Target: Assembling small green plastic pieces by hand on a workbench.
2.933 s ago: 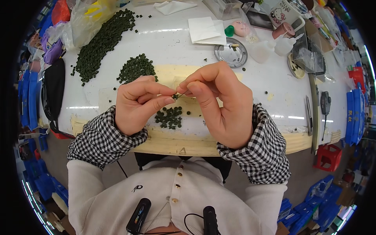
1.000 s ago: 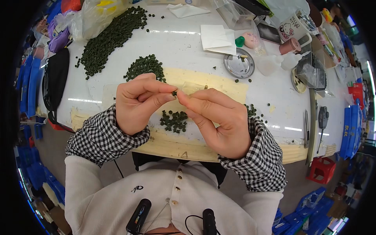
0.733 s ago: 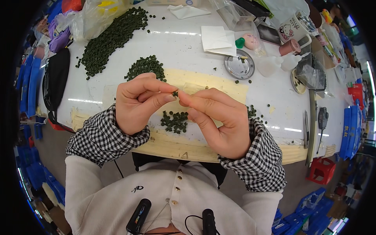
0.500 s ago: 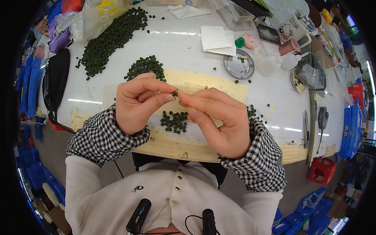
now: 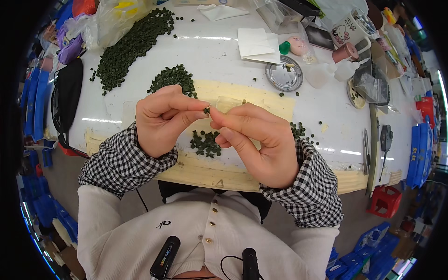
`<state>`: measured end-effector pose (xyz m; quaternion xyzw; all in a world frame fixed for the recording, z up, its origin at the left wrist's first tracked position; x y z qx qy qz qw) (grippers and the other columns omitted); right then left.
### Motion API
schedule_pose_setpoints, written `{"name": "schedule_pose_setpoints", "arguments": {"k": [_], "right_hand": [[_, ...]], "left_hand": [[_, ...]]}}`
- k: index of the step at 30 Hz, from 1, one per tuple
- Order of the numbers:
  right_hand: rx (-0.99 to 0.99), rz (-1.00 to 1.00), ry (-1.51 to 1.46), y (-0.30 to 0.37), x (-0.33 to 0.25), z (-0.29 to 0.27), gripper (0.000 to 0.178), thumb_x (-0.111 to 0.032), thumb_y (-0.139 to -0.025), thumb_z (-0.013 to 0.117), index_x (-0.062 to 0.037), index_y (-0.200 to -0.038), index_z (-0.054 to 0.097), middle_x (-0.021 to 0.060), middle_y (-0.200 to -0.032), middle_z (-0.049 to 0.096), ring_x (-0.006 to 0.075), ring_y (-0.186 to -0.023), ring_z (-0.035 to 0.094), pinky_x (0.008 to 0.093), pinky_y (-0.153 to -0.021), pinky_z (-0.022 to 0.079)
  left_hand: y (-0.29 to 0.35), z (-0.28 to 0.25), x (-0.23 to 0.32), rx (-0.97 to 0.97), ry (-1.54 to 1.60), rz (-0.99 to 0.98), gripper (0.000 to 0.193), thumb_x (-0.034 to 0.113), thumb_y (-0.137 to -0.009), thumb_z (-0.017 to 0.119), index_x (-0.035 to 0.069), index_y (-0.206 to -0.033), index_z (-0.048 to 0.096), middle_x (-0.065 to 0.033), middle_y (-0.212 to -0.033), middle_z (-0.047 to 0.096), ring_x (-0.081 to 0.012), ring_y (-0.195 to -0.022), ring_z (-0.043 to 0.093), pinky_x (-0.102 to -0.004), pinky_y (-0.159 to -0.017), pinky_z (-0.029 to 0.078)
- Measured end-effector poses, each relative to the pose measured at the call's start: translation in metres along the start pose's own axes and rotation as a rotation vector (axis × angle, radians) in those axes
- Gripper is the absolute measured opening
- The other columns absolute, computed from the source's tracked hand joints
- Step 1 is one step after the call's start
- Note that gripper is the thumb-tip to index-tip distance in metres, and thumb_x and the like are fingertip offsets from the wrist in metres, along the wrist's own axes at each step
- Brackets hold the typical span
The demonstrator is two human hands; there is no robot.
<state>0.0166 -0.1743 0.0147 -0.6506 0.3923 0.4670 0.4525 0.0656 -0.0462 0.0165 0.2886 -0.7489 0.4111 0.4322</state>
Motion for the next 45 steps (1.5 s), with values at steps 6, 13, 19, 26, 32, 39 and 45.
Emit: {"name": "schedule_pose_setpoints", "arguments": {"k": [6, 13, 19, 26, 32, 39, 45], "right_hand": [[0.000, -0.040, 0.092, 0.0000, -0.0043, 0.0012, 0.029, 0.005, -0.088, 0.053, 0.0028, -0.116, 0.060, 0.0122, -0.099, 0.061, 0.0147, -0.080, 0.064, 0.0232, -0.072, 0.053], [0.004, -0.020, 0.007, 0.0002, -0.0041, 0.0012, 0.030, 0.004, -0.090, 0.051, 0.0016, -0.119, 0.058, 0.0116, -0.100, 0.061, 0.0142, -0.081, 0.063, 0.0235, -0.073, 0.052], [0.002, -0.009, -0.010, -0.0003, -0.0030, 0.0016, 0.031, 0.004, -0.091, 0.049, 0.0005, -0.121, 0.058, 0.0116, -0.100, 0.061, 0.0130, -0.081, 0.063, 0.0229, -0.073, 0.051], [0.001, -0.024, 0.004, 0.0002, -0.0034, 0.0011, 0.032, 0.004, -0.091, 0.049, 0.0001, -0.122, 0.057, 0.0118, -0.099, 0.062, 0.0130, -0.080, 0.063, 0.0228, -0.072, 0.051], [0.007, -0.029, 0.033, -0.0003, -0.0032, 0.0008, 0.032, 0.004, -0.090, 0.050, 0.0000, -0.121, 0.058, 0.0116, -0.099, 0.062, 0.0133, -0.080, 0.063, 0.0228, -0.072, 0.052], [0.004, -0.040, 0.056, -0.0006, -0.0035, 0.0008, 0.030, 0.004, -0.089, 0.053, 0.0006, -0.118, 0.060, 0.0119, -0.099, 0.062, 0.0143, -0.079, 0.064, 0.0230, -0.071, 0.053], [-0.001, -0.106, 0.210, -0.0007, -0.0089, 0.0011, 0.032, 0.004, -0.085, 0.059, 0.0005, -0.116, 0.061, 0.0115, -0.094, 0.063, 0.0158, -0.078, 0.065, 0.0230, -0.069, 0.052]], "left_hand": [[0.0000, 0.0011, -0.0063, 0.001, 0.046, -0.047, 0.015, 0.002, -0.079, 0.070, 0.005, -0.094, 0.071, 0.0044, -0.061, 0.043, -0.0032, -0.053, 0.032, -0.0211, -0.049, 0.026], [-0.0015, 0.0002, -0.0044, -0.009, 0.080, -0.026, 0.016, 0.003, -0.080, 0.070, 0.006, -0.095, 0.071, 0.0049, -0.064, 0.043, -0.0021, -0.053, 0.031, -0.0195, -0.048, 0.026], [-0.0015, 0.0004, -0.0047, -0.008, 0.090, -0.017, 0.016, 0.002, -0.080, 0.069, 0.005, -0.096, 0.070, 0.0052, -0.064, 0.041, -0.0015, -0.051, 0.030, -0.0185, -0.048, 0.026], [-0.0015, 0.0004, -0.0026, -0.003, 0.066, -0.061, 0.018, -0.002, -0.078, 0.070, 0.001, -0.095, 0.069, 0.0063, -0.062, 0.033, -0.0040, -0.057, 0.030, -0.0200, -0.052, 0.026], [-0.0008, 0.0006, -0.0033, -0.007, 0.056, -0.059, 0.018, -0.003, -0.077, 0.070, 0.002, -0.095, 0.069, 0.0060, -0.063, 0.034, -0.0037, -0.057, 0.030, -0.0198, -0.053, 0.026], [0.0006, 0.0016, -0.0032, -0.008, 0.046, -0.049, 0.018, -0.004, -0.078, 0.070, 0.002, -0.094, 0.070, 0.0058, -0.063, 0.035, -0.0035, -0.056, 0.030, -0.0199, -0.052, 0.026], [0.0013, 0.0006, -0.0047, -0.007, 0.042, -0.041, 0.013, 0.003, -0.080, 0.070, 0.004, -0.093, 0.071, 0.0039, -0.062, 0.047, -0.0034, -0.054, 0.033, -0.0208, -0.049, 0.027]]}}
Point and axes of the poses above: each hand's wrist, its own y-axis away from the middle knuckle, its own z-axis out of the palm, x = y × z, the point moved 10 cm from there along -y, towards the middle knuckle
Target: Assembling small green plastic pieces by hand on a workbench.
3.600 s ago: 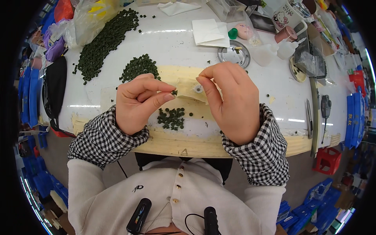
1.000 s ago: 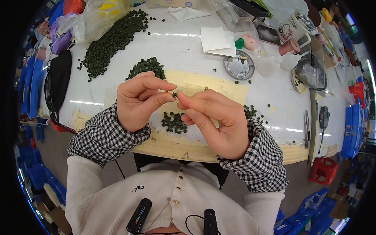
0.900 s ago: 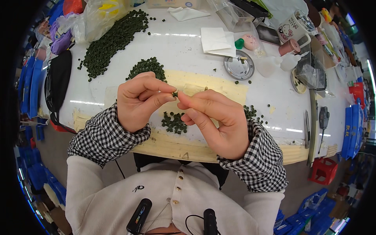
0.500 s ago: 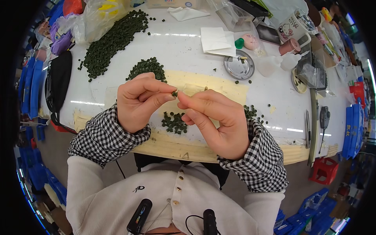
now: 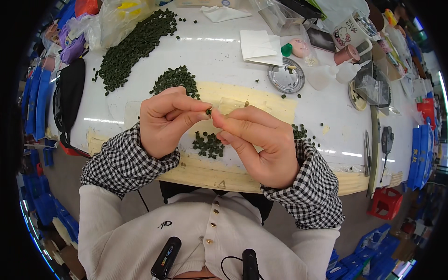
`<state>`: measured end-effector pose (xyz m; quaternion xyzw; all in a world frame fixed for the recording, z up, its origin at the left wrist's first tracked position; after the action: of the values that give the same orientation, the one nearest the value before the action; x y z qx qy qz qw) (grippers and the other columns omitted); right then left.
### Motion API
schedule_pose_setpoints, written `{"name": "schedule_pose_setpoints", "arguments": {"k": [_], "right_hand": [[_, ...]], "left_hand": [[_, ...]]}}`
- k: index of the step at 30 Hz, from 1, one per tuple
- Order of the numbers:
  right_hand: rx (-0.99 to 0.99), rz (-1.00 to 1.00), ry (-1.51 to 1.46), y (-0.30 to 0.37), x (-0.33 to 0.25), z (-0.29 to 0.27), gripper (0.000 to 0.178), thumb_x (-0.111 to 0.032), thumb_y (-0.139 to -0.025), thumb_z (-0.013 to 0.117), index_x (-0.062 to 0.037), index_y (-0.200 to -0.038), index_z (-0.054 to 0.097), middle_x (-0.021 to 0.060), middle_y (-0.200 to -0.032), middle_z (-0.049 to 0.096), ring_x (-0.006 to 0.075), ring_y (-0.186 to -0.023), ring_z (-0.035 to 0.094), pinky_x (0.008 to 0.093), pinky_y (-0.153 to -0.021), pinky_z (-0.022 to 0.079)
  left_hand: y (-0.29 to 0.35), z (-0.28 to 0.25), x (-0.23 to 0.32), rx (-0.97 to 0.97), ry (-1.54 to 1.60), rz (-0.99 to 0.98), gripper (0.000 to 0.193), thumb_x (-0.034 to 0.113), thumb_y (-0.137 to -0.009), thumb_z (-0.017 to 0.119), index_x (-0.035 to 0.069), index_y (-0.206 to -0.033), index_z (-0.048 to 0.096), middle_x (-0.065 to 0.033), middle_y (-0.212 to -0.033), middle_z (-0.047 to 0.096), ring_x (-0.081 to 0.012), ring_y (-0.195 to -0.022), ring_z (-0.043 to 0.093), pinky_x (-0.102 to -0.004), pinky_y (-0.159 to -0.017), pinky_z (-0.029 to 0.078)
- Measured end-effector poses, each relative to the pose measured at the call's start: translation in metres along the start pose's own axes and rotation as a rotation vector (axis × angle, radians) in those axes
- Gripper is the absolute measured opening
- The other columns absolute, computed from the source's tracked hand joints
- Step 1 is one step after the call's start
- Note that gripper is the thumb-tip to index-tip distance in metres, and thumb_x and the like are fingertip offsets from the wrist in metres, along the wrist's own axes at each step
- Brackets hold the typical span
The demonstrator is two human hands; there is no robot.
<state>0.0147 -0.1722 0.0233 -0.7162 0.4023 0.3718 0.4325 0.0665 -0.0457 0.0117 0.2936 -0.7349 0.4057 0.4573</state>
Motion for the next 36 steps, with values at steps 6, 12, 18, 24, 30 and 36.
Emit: {"name": "schedule_pose_setpoints", "arguments": {"k": [6, 12, 18, 24, 30, 36], "right_hand": [[0.007, -0.101, 0.123, 0.000, -0.011, 0.001, 0.033, 0.005, -0.084, 0.061, 0.0004, -0.117, 0.061, 0.0116, -0.091, 0.063, 0.0177, -0.076, 0.064, 0.0237, -0.067, 0.051], [0.033, -0.084, 0.105, -0.001, -0.009, -0.002, 0.032, 0.004, -0.085, 0.059, 0.0008, -0.117, 0.061, 0.0124, -0.092, 0.063, 0.0177, -0.078, 0.065, 0.0236, -0.069, 0.052], [0.030, 0.047, -0.194, 0.000, 0.003, -0.002, 0.026, 0.004, -0.090, 0.051, 0.0040, -0.115, 0.060, 0.0143, -0.100, 0.061, 0.0177, -0.085, 0.065, 0.0252, -0.074, 0.054], [0.024, 0.086, -0.285, 0.001, 0.007, 0.000, 0.026, 0.003, -0.091, 0.049, 0.0046, -0.115, 0.059, 0.0146, -0.102, 0.061, 0.0176, -0.086, 0.065, 0.0252, -0.075, 0.053], [0.014, 0.078, -0.256, 0.001, 0.005, 0.000, 0.027, 0.004, -0.091, 0.049, 0.0043, -0.115, 0.059, 0.0144, -0.101, 0.061, 0.0170, -0.085, 0.065, 0.0249, -0.075, 0.053], [0.022, 0.077, -0.277, 0.001, 0.006, 0.000, 0.028, 0.004, -0.091, 0.048, 0.0036, -0.117, 0.059, 0.0140, -0.101, 0.061, 0.0166, -0.086, 0.065, 0.0243, -0.075, 0.053]], "left_hand": [[0.000, 0.001, 0.001, -0.011, 0.022, -0.003, 0.014, 0.002, -0.080, 0.069, 0.004, -0.094, 0.071, 0.0039, -0.062, 0.047, -0.0029, -0.054, 0.035, -0.0205, -0.050, 0.027], [-0.002, 0.001, 0.000, -0.018, 0.057, -0.025, 0.016, 0.000, -0.080, 0.068, 0.003, -0.096, 0.070, 0.0041, -0.066, 0.048, -0.0013, -0.054, 0.033, -0.0192, -0.049, 0.027], [-0.002, 0.002, 0.003, -0.024, 0.097, 0.002, 0.016, -0.001, -0.081, 0.067, 0.002, -0.097, 0.068, 0.0046, -0.070, 0.049, -0.0001, -0.053, 0.031, -0.0175, -0.049, 0.027], [0.000, 0.002, 0.001, -0.019, 0.099, 0.012, 0.016, 0.000, -0.081, 0.068, 0.002, -0.097, 0.068, 0.0047, -0.071, 0.049, 0.0003, -0.053, 0.030, -0.0169, -0.049, 0.026], [0.000, 0.001, 0.001, 0.000, 0.110, 0.007, 0.015, 0.001, -0.080, 0.069, 0.003, -0.096, 0.068, 0.0052, -0.070, 0.047, 0.0001, -0.053, 0.029, -0.0169, -0.049, 0.025], [0.000, 0.001, 0.003, -0.005, 0.078, -0.006, 0.015, 0.000, -0.078, 0.072, 0.002, -0.093, 0.068, 0.0060, -0.065, 0.039, -0.0026, -0.055, 0.030, -0.0191, -0.051, 0.025]]}}
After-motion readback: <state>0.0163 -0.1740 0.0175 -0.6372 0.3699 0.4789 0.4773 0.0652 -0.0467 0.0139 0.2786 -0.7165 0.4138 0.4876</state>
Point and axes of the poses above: each hand's wrist, its own y-axis away from the middle knuckle, its own z-axis out of the palm, x = y × z, the point moved 10 cm from there along -y, towards the middle knuckle
